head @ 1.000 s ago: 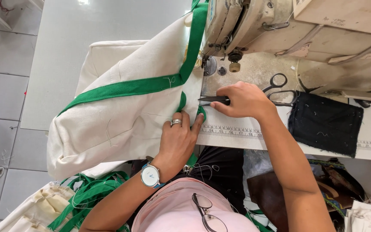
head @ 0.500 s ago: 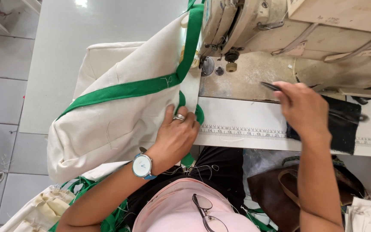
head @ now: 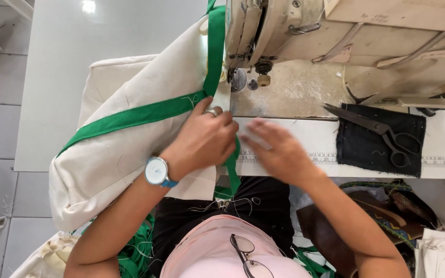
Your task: Sewing and trimming the edges of canvas tote bags using an industrial sewing machine and scissors.
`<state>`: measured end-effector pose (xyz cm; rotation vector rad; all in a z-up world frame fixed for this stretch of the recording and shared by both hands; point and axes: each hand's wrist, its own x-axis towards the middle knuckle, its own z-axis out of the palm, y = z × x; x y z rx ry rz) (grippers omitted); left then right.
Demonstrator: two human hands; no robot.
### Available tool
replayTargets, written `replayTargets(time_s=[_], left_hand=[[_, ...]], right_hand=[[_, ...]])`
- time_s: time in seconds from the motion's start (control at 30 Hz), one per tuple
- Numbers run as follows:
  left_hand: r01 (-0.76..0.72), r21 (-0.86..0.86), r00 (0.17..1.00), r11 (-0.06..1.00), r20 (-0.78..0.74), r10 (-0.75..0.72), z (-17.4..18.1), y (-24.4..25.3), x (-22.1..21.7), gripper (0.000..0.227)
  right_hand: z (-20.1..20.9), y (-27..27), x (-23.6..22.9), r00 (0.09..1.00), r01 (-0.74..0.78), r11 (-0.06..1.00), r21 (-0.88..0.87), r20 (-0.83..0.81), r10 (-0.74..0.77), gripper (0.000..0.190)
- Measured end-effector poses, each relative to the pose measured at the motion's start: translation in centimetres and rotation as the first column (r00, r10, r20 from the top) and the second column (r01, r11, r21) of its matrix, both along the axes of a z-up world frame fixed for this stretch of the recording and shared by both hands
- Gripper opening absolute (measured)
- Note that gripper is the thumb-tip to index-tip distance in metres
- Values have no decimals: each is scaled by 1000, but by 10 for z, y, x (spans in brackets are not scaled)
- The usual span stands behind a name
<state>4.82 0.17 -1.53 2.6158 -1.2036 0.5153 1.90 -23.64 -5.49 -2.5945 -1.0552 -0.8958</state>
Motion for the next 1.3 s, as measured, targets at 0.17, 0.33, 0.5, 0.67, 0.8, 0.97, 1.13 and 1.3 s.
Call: replayTargets(time_s=[0.17, 0.33, 0.5, 0.67, 0.8, 0.97, 1.13, 1.3], left_hand=[[42, -53, 999, 998, 36, -40, -17, 24, 17, 25], [20, 120, 999, 993, -50, -14, 3, 50, 24, 41], [106, 57, 993, 993, -54, -103, -10, 40, 16, 44], [40, -29, 986, 999, -162, -45, -22, 43, 23, 42], [4, -75, 970, 997, -242, -22, -25, 43, 38, 38], [-87, -178, 916, 980, -401, 8, -28, 42, 52, 34], [-92, -235, 920, 968, -393, -8, -34, 41, 69, 31], [-73, -254, 931, 964, -363, -25, -39, 42, 91, 30]], right_hand=[[12, 44, 0, 936, -323, 944, 73, -120, 330, 13], [38, 29, 12, 886, -373, 921, 111, -252, 389, 17], [45, 19, 25, 778, -376, 894, 242, -441, 447, 8], [45, 18, 32, 744, -357, 885, 297, -483, 462, 11], [42, 18, 43, 736, -355, 887, 297, -496, 460, 11], [39, 15, 55, 757, -337, 892, 302, -477, 448, 10], [32, 15, 68, 773, -314, 905, 286, -477, 419, 11], [25, 13, 83, 786, -292, 913, 285, -472, 399, 15]])
